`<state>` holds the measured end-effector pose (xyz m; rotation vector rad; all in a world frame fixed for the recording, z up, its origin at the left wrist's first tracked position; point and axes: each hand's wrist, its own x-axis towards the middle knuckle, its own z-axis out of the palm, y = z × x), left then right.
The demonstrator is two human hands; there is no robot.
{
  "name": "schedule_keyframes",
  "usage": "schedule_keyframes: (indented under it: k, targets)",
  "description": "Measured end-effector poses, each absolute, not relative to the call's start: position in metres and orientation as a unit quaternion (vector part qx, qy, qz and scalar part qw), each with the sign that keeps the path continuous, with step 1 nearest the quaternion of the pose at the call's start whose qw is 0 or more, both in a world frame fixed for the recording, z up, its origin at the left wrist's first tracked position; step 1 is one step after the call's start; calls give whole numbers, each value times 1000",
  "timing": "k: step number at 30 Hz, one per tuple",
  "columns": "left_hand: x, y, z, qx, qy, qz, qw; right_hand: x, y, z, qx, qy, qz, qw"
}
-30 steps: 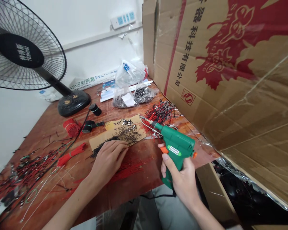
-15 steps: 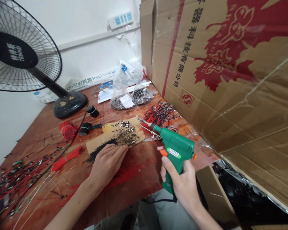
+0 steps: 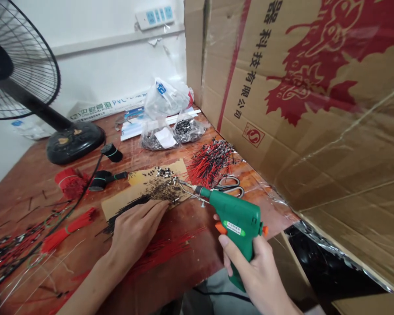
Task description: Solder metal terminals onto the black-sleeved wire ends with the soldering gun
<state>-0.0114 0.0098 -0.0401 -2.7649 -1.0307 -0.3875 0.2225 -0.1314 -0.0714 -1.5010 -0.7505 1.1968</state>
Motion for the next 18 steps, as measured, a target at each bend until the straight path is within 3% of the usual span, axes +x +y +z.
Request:
schedule_keyframes:
  k: [18]
  targets:
    - [-6, 12, -43, -919, -354, -150, 81, 231, -131, -66, -613, -302, 547, 484]
